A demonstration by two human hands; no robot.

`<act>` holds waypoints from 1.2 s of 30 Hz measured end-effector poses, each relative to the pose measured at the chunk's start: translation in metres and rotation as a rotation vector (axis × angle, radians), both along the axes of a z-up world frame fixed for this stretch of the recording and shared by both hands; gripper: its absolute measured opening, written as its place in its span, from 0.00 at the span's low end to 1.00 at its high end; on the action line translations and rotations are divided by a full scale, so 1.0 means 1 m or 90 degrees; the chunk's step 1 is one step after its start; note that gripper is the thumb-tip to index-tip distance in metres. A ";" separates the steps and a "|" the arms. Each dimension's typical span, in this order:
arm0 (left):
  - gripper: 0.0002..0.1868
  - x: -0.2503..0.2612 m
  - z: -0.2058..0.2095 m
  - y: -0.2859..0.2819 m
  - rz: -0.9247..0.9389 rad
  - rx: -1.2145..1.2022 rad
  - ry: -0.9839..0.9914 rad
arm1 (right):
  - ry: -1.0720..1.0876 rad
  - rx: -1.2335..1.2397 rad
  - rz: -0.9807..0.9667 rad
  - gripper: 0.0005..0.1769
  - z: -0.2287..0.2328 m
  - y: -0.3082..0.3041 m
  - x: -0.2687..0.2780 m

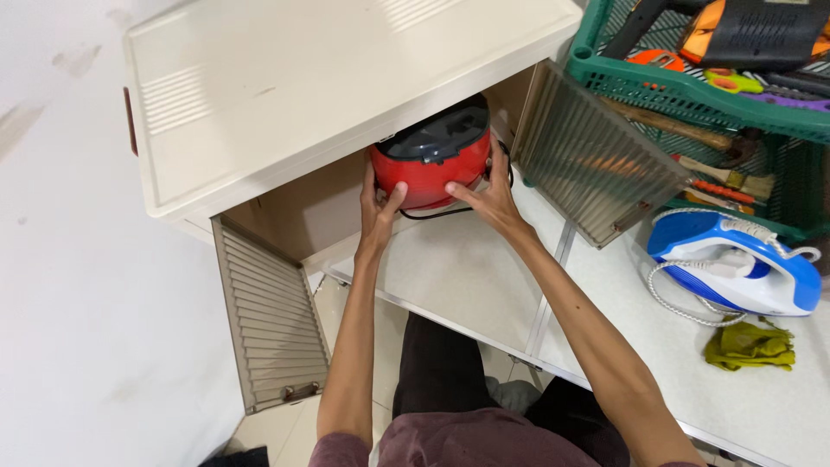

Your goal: The person wipes a black electronic device with a yellow cloth, then retrieves a blue and white iron and a red rice cooker from a cabinet, places them on the table, and wipes the rice cooker with the same cloth.

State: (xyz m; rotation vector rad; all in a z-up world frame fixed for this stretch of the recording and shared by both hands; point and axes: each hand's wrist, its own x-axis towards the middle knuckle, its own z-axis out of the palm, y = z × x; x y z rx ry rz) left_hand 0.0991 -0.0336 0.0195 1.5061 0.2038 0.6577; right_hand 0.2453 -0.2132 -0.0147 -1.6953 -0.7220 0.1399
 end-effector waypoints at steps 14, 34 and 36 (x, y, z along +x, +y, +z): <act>0.58 0.007 -0.008 -0.001 -0.061 0.071 -0.042 | 0.023 0.007 0.010 0.70 -0.011 -0.024 -0.007; 0.55 -0.031 0.093 -0.113 -0.088 0.280 -0.066 | -0.070 0.047 -0.161 0.54 -0.006 -0.167 -0.057; 0.54 -0.037 0.105 -0.131 -0.089 0.304 -0.090 | -0.108 0.064 -0.195 0.54 0.007 -0.183 -0.066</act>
